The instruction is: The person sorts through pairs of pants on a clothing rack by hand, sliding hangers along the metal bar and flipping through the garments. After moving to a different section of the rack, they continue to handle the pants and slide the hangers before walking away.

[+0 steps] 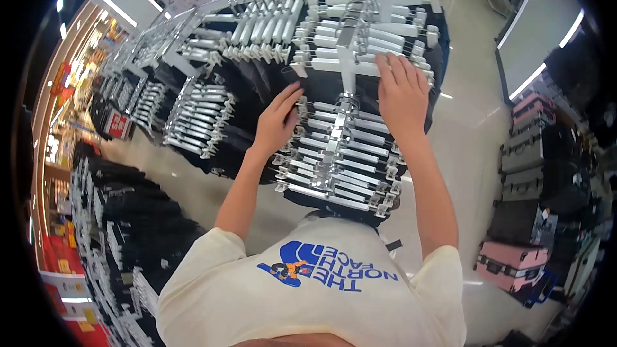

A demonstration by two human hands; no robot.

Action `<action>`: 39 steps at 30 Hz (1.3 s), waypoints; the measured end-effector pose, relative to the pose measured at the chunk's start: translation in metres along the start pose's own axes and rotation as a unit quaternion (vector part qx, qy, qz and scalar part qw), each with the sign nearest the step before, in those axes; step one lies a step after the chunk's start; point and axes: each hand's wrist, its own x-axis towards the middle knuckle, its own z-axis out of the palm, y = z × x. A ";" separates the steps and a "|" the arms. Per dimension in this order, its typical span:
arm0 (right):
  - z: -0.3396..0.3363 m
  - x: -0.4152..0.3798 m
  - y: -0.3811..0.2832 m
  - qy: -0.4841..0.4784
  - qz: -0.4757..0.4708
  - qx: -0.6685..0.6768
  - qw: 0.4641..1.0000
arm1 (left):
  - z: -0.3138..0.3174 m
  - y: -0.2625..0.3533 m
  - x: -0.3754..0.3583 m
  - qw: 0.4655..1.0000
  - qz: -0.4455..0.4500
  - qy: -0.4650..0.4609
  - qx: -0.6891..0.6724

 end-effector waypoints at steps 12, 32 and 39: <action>0.032 -0.012 -0.004 0.016 0.047 -0.055 0.997 | -0.056 0.018 -0.257 0.907 -0.417 0.056 0.022; -0.056 -0.081 -0.086 0.101 0.282 0.138 0.944 | -0.117 -0.074 -0.259 0.969 -0.212 -0.021 0.124; -0.043 -0.126 -0.186 0.146 0.328 0.134 0.924 | -0.179 -0.125 -0.264 0.975 -0.188 -0.048 0.111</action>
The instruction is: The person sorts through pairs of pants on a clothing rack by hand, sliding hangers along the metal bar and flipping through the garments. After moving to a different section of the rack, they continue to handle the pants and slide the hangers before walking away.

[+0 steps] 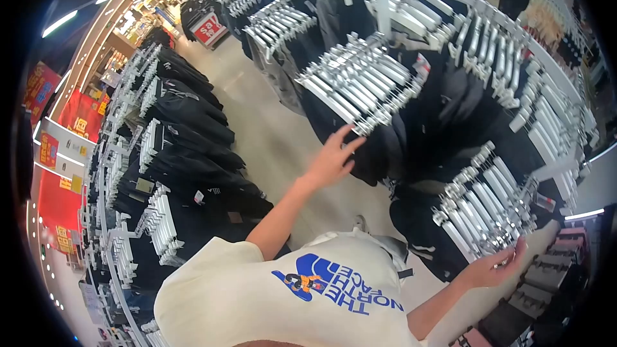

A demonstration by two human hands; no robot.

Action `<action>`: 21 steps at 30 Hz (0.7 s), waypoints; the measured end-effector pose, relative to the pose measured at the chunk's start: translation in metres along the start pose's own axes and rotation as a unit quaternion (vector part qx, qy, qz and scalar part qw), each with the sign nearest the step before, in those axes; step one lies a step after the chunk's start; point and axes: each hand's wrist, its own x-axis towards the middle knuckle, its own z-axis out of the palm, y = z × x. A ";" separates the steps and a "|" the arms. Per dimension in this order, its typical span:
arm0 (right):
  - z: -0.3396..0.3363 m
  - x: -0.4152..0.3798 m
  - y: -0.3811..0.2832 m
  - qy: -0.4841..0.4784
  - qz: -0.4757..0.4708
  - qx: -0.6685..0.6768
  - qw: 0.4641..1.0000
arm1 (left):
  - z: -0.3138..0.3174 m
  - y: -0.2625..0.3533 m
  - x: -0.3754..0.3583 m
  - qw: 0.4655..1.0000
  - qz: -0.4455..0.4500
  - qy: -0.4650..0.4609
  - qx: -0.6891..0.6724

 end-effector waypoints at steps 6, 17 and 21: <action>0.010 0.015 -0.053 0.173 -0.182 -0.169 0.953 | -0.003 -0.022 -0.059 0.989 -0.044 -0.125 -0.060; 0.153 -0.036 -0.167 -0.228 -0.168 0.158 0.946 | 0.022 -0.070 -0.342 0.877 -0.435 -0.123 -0.165; 0.228 -0.091 -0.216 -0.417 -0.271 0.247 0.832 | 0.073 -0.059 -0.446 0.694 -0.676 0.136 -0.207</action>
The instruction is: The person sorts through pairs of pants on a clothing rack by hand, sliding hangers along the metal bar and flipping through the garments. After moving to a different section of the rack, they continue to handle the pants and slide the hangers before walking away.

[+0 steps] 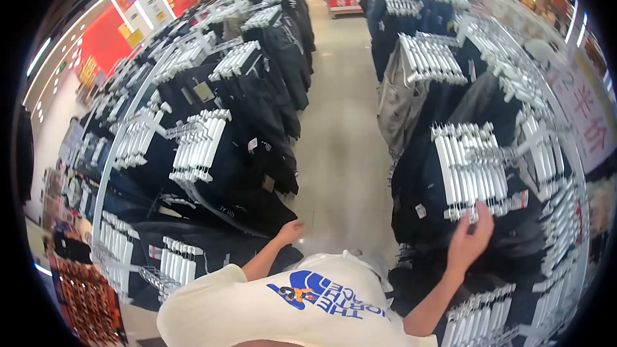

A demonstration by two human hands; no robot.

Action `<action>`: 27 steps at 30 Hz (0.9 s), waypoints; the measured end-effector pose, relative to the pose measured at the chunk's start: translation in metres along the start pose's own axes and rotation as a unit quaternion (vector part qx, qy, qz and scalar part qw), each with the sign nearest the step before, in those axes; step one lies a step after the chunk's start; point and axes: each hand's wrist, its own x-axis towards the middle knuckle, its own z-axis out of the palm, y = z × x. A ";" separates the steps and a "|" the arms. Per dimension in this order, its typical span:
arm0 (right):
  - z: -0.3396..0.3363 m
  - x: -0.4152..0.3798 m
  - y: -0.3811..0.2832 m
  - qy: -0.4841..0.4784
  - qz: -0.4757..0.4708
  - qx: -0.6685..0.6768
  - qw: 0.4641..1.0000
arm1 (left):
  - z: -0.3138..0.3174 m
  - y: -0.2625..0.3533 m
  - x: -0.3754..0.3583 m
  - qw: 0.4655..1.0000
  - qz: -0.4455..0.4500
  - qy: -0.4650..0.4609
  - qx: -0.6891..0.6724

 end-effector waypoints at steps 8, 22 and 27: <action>0.122 -0.001 0.023 -0.120 0.011 -0.148 0.982 | 0.043 -0.109 -0.081 0.978 -0.192 0.006 0.084; 0.110 0.021 0.063 -0.158 -0.021 -0.029 0.987 | 0.106 -0.015 -0.053 0.986 -0.062 -0.023 0.152; 0.104 0.025 0.068 -0.194 0.011 0.059 0.979 | 0.124 0.069 -0.025 0.986 0.036 -0.090 0.138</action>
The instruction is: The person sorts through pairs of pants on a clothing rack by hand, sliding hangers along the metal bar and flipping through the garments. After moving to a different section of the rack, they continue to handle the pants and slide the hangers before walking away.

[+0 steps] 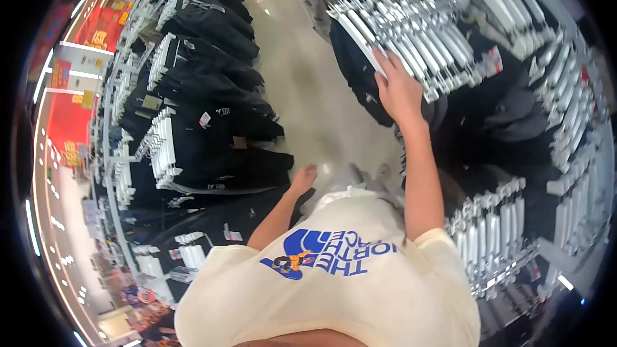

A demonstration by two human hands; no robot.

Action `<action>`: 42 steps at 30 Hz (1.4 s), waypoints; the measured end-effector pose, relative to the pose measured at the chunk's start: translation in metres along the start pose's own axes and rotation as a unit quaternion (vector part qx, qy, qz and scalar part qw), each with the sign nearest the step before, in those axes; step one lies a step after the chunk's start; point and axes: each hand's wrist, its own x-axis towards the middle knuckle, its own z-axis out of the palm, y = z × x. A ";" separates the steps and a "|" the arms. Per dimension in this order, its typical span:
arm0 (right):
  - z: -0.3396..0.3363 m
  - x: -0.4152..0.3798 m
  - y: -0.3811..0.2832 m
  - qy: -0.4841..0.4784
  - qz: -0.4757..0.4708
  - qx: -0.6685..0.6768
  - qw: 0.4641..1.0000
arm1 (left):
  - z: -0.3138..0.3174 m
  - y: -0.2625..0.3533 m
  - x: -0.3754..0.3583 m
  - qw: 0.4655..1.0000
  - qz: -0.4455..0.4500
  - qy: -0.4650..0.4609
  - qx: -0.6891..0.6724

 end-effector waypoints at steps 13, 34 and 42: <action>-0.007 -0.001 0.005 -0.046 0.008 0.023 0.999 | -0.157 0.333 0.084 0.857 0.455 0.230 0.077; -0.013 -0.004 -0.012 -0.009 0.025 -0.051 0.998 | -0.212 0.424 0.152 0.688 0.660 0.198 0.227; -0.009 -0.008 -0.036 -0.014 0.105 -0.092 0.990 | -0.232 0.441 0.170 0.652 0.723 0.118 0.194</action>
